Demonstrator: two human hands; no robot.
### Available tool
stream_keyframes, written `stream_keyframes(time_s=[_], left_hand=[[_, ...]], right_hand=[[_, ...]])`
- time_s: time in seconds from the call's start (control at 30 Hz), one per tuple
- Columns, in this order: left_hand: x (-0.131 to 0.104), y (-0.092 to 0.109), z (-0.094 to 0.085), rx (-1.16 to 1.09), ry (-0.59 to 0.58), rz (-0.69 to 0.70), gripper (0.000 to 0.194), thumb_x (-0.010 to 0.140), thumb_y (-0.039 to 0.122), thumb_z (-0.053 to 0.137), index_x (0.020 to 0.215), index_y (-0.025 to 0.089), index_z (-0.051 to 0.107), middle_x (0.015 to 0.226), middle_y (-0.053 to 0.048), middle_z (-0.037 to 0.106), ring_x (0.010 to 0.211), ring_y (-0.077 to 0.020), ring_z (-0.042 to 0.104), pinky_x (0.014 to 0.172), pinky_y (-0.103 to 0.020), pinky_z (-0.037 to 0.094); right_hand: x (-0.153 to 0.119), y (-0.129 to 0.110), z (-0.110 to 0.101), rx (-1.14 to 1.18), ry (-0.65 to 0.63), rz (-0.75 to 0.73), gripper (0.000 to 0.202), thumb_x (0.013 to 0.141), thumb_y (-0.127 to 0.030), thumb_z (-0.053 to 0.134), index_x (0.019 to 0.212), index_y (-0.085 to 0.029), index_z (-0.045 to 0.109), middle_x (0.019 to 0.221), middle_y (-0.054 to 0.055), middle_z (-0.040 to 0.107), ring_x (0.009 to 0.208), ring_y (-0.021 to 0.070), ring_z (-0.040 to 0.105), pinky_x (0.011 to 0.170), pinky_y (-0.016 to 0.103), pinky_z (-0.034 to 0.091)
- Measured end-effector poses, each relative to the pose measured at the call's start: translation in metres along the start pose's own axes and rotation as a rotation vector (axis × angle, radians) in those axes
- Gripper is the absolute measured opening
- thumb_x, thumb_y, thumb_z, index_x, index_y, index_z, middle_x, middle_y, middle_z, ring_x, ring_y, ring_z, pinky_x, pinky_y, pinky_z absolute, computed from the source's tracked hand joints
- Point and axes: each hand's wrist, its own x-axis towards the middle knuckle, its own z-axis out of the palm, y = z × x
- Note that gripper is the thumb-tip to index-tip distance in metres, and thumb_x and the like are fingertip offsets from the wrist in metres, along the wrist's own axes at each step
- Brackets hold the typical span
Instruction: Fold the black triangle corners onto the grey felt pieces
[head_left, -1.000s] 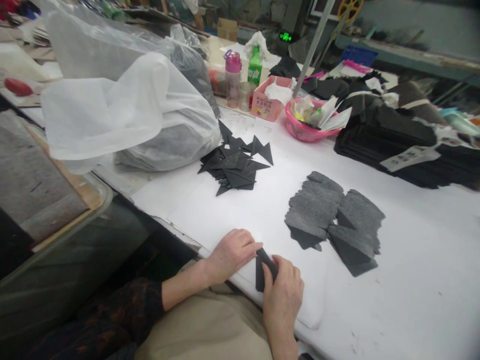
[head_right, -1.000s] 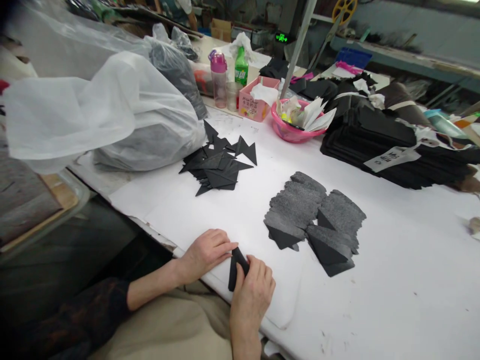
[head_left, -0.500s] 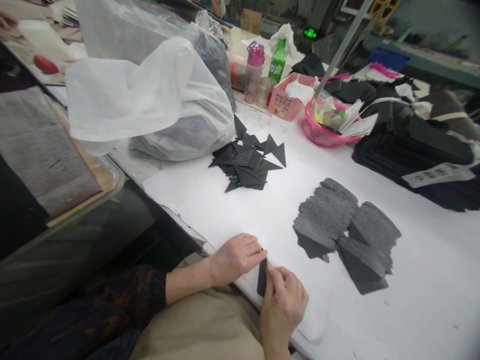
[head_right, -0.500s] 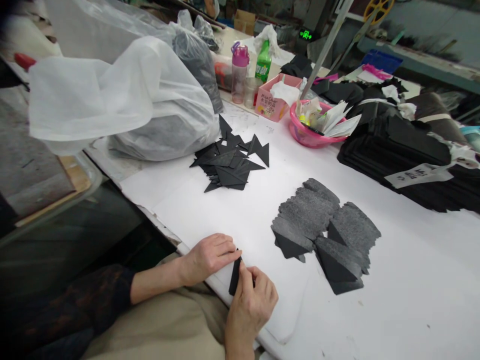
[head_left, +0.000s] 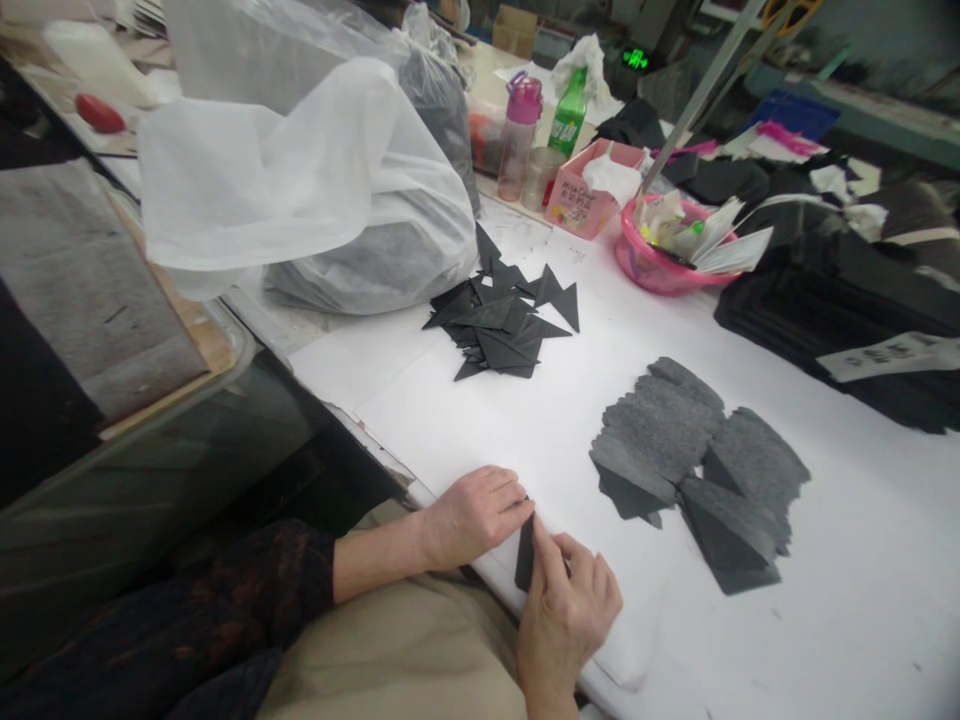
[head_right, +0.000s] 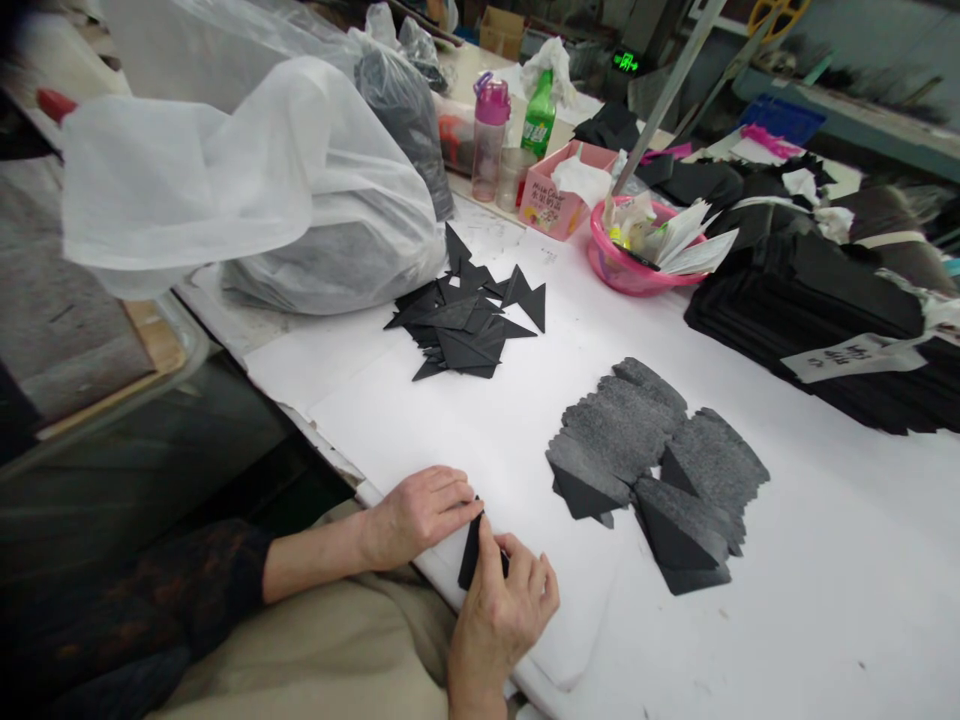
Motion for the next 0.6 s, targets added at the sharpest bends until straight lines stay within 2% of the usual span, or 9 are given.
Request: stream_keyframes(time_s=[0.6], left_hand=[[-0.0001, 0.0014, 0.0023, 0.002, -0.018, -0.023, 0.014, 0.095, 0.012, 0.05, 0.102, 0.011, 0.062, 0.093, -0.007, 0.061, 0.096, -0.0196, 0.056, 0.086, -0.035, 0.052]], right_hand=[[-0.0004, -0.0008, 0.0036, 0.027, -0.006, -0.011, 0.026, 0.096, -0.03, 0.046, 0.108, -0.029, 0.068, 0.091, 0.004, 0.063, 0.086, 0.0197, 0.053, 0.102, 0.05, 0.033]])
